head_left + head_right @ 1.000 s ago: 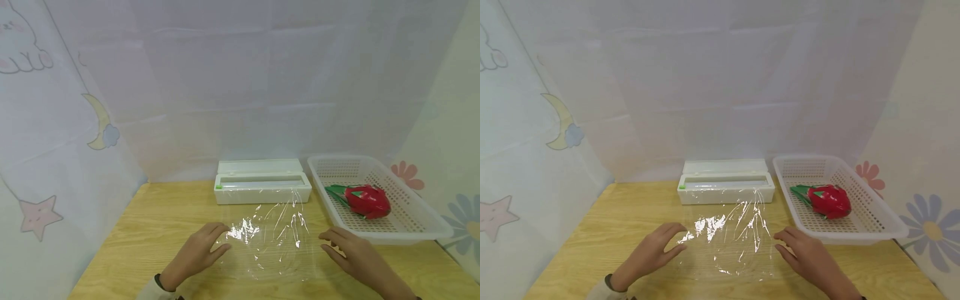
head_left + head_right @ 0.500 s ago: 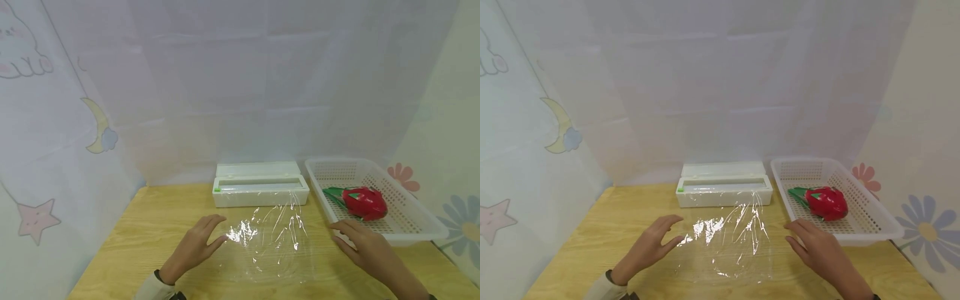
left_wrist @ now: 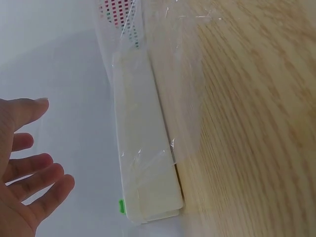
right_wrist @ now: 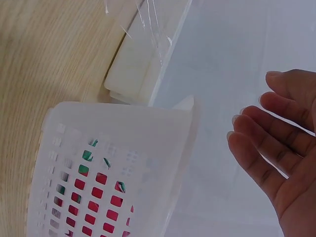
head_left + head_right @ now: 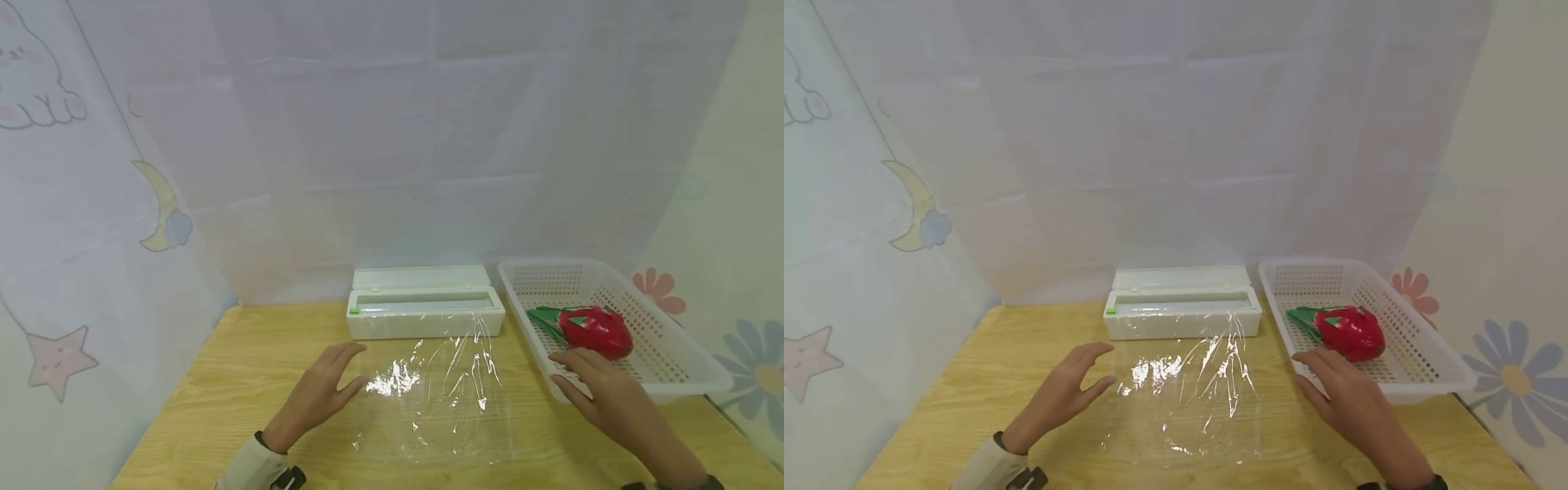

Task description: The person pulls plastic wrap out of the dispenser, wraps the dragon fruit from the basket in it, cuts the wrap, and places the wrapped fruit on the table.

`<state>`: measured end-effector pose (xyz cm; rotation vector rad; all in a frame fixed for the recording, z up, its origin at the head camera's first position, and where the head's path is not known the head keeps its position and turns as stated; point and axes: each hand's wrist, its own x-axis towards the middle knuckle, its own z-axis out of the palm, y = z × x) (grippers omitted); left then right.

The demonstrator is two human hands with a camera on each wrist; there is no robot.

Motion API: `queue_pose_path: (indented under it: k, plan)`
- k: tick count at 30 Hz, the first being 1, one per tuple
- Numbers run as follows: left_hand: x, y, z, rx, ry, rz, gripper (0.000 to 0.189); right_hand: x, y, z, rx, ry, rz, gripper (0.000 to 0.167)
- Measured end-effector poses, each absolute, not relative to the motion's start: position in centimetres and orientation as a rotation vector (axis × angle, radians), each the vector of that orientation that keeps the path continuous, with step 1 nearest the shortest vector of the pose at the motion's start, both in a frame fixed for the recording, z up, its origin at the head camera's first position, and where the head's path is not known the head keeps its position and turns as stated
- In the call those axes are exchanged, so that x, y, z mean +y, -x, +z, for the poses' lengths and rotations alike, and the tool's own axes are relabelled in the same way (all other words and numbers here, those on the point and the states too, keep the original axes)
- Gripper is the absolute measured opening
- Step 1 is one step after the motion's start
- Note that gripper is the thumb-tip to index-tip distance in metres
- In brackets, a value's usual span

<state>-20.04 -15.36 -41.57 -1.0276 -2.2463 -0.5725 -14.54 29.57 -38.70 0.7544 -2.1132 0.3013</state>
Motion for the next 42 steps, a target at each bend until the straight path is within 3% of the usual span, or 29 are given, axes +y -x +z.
queue_pose_path:
  k: [42]
  plan:
    - [-16.9,24.7,-41.8,-2.283,0.86,-0.679,0.053,34.2,16.3,-37.3,-2.19,-0.633,0.304,0.066]
